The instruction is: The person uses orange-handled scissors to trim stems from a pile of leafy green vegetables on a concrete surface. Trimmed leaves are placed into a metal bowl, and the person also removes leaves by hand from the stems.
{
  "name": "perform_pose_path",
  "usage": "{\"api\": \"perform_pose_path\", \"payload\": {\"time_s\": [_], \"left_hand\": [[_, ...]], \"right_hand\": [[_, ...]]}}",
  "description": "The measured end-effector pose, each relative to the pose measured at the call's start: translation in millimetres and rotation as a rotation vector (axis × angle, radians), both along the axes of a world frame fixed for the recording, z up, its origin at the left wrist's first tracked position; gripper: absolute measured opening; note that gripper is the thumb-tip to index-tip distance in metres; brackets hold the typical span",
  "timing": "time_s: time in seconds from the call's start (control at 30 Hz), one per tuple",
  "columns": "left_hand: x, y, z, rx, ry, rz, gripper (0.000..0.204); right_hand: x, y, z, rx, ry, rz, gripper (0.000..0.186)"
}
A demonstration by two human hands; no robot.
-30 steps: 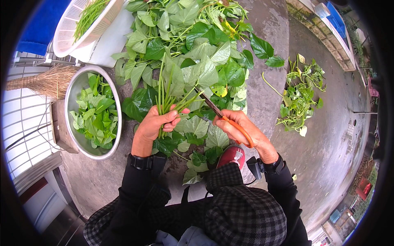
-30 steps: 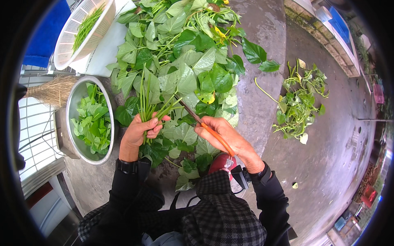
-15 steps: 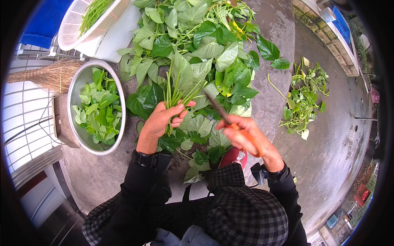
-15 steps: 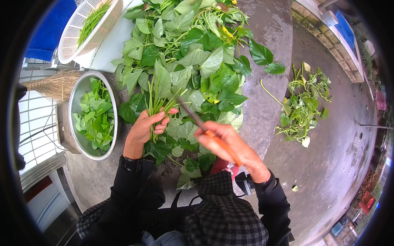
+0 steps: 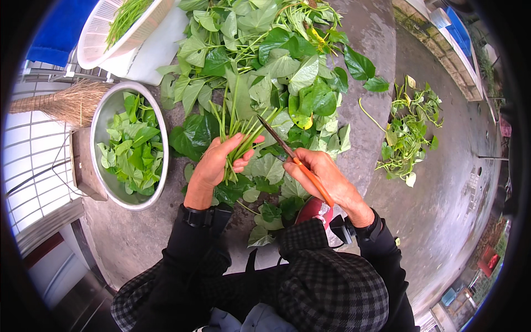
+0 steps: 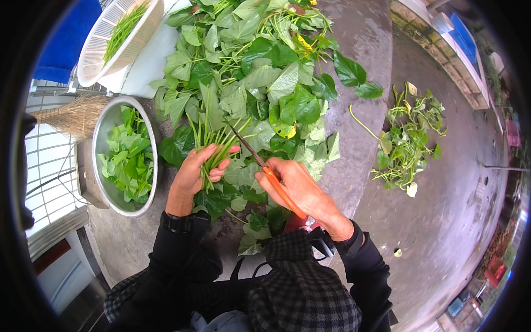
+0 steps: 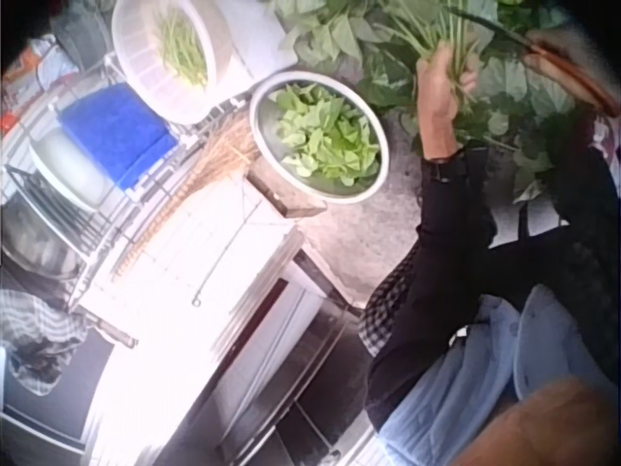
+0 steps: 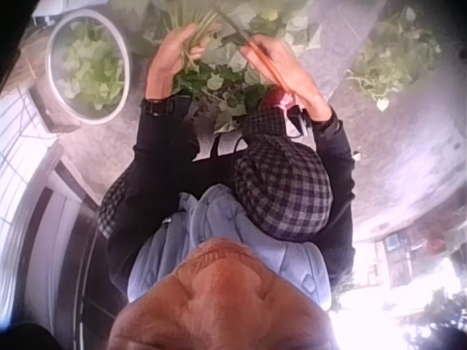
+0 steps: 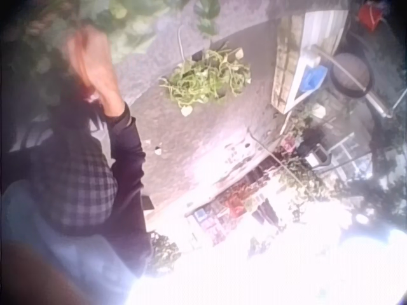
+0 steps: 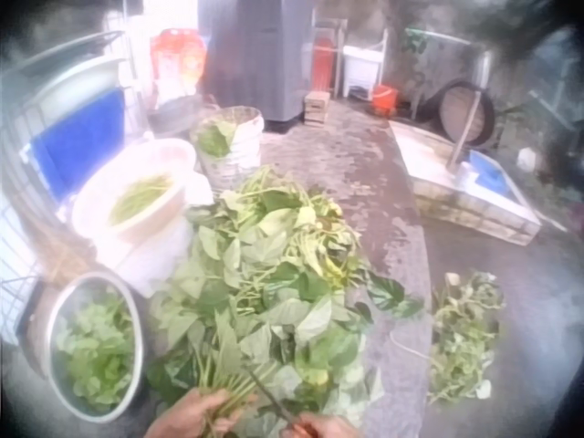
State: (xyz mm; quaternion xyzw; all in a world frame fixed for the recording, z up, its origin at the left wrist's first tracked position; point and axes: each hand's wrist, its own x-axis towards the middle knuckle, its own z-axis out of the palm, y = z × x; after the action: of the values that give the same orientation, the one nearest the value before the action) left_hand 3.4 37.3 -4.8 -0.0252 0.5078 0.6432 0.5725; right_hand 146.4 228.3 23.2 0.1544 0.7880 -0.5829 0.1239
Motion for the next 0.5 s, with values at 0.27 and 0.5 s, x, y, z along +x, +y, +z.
{"api": "perform_pose_path", "payload": {"time_s": [0.27,0.5], "left_hand": [[2.7,3.9,3.3,-0.078,0.149,-0.004,0.041],[2.3,3.4,2.4,-0.117,0.271,-0.044,0.04]], "right_hand": [[-3.3,-3.0,1.0,0.006,0.017,-0.049,0.031],[-3.4,1.7,2.0,0.016,-0.026,-0.062,0.03]]}}
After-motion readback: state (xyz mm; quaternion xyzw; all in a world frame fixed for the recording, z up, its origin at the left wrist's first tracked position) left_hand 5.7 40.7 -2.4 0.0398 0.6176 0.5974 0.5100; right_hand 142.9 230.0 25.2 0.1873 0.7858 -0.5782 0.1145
